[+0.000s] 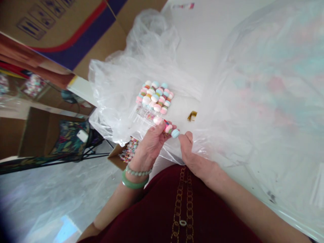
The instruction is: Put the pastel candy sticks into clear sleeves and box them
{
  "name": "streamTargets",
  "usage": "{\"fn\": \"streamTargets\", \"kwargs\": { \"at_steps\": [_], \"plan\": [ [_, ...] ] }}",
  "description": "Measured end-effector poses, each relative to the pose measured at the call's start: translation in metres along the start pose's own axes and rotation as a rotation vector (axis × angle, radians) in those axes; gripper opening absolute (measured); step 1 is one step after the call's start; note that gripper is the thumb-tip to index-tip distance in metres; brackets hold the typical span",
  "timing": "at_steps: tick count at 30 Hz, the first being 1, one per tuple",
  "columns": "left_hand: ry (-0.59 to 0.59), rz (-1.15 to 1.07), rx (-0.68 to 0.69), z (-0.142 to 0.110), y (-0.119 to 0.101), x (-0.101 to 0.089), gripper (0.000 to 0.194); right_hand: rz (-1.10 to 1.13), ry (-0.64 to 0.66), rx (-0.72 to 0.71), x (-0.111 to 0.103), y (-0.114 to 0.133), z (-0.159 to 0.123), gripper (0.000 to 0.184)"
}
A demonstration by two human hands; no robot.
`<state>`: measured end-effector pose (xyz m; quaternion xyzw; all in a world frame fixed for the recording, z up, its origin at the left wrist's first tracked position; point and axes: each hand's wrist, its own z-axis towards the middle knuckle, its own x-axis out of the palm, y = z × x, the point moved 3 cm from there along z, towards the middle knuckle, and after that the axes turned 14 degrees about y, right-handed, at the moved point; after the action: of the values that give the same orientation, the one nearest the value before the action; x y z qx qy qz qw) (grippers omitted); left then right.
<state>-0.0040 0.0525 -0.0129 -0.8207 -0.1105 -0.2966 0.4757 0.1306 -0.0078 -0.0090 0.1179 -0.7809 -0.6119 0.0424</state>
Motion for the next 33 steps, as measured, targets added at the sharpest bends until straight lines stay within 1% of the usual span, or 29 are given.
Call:
{"fn": "streamTargets", "kwargs": {
  "at_steps": [4,5,7,10,12,14,17,20,23,26,28,30,32,33],
  "plan": [
    [0.01,0.033,-0.038,-0.003,0.008,0.008,0.024,-0.075,-0.058,-0.022,0.004,0.001,0.003,0.013],
    [0.014,0.037,-0.048,-0.004,0.01,0.01,0.025,-0.043,-0.059,-0.022,0.005,0.0,0.006,0.014],
    [0.049,0.035,-0.086,-0.005,0.013,0.01,0.026,0.155,-0.034,0.005,0.007,-0.005,0.012,0.013],
    [0.19,-0.033,-0.212,-0.004,0.011,0.005,0.032,0.552,0.009,0.061,0.011,-0.014,0.017,0.013],
    [0.279,-0.125,-0.241,-0.004,0.003,0.0,0.045,0.664,0.018,0.074,0.011,-0.017,0.019,0.015],
    [0.312,-0.21,-0.189,0.0,-0.01,-0.005,0.053,0.688,0.025,0.085,0.011,-0.019,0.019,0.016],
    [0.259,-0.254,-0.081,0.008,-0.028,-0.008,0.047,0.667,0.045,0.107,0.01,-0.019,0.02,0.017],
    [0.18,-0.242,-0.032,0.017,-0.034,-0.002,0.035,0.64,0.063,0.137,0.01,-0.015,0.021,0.015],
    [0.106,-0.223,-0.02,0.022,-0.026,0.008,0.026,0.683,0.076,0.185,0.009,-0.009,0.021,0.012],
    [0.069,-0.251,-0.012,0.021,-0.013,0.014,0.025,0.827,0.123,0.252,0.007,-0.007,0.02,0.011],
    [0.084,-0.279,-0.014,0.019,-0.007,0.014,0.024,0.955,0.188,0.302,0.006,-0.01,0.019,0.012],
    [0.105,-0.285,-0.044,0.018,-0.003,0.01,0.025,1.065,0.266,0.352,0.004,-0.015,0.018,0.014],
    [0.108,-0.258,-0.081,0.016,-0.002,0.004,0.025,1.108,0.328,0.393,0.003,-0.019,0.017,0.015],
    [0.107,-0.234,-0.085,0.015,-0.003,0.002,0.025,1.091,0.33,0.403,0.003,-0.02,0.017,0.015]
  ]
}}
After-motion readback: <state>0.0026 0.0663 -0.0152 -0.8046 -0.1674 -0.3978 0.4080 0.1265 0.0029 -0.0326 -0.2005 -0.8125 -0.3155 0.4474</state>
